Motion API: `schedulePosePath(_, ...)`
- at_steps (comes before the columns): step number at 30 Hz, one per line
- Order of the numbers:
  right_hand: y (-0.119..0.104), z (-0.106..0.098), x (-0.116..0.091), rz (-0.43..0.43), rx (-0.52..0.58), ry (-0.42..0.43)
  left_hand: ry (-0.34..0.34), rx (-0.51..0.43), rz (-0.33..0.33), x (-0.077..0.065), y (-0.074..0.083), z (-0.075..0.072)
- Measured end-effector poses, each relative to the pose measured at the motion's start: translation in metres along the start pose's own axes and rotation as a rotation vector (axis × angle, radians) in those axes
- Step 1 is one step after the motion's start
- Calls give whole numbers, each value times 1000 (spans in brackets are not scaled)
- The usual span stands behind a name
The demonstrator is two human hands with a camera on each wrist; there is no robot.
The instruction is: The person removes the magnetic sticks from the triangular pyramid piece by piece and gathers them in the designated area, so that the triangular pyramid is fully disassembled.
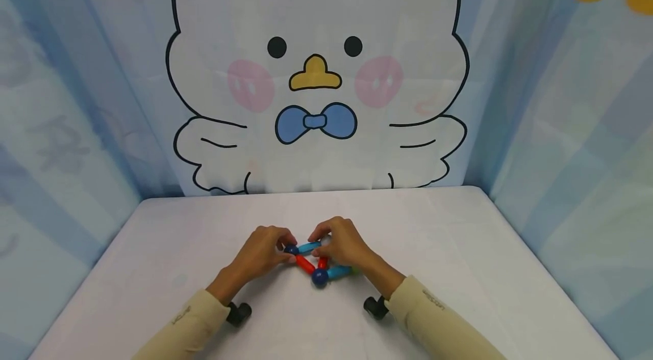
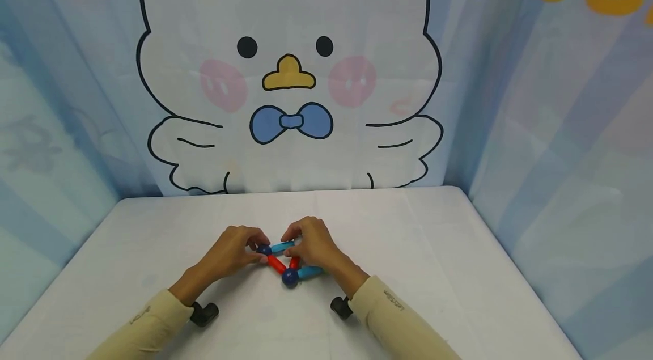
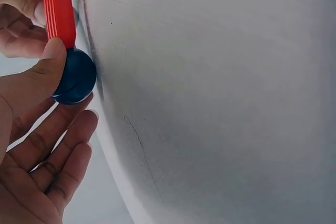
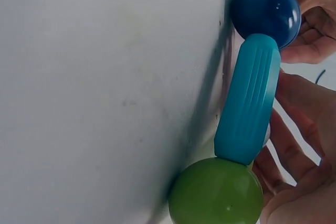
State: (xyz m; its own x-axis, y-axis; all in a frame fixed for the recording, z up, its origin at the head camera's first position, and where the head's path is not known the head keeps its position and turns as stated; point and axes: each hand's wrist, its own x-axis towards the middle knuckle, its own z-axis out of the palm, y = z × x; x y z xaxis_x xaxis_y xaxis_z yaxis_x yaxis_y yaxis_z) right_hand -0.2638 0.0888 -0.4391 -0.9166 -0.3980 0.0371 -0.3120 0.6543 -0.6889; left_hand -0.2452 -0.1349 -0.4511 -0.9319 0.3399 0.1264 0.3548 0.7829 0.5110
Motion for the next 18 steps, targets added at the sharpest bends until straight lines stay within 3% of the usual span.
schedulePosePath(12,2,11,9,-63,-59,-5,14,-10,8,-1,0,2)
schedulePosePath(18,0,13,8,-41,-54,25,20,9,-11,-2,1,2)
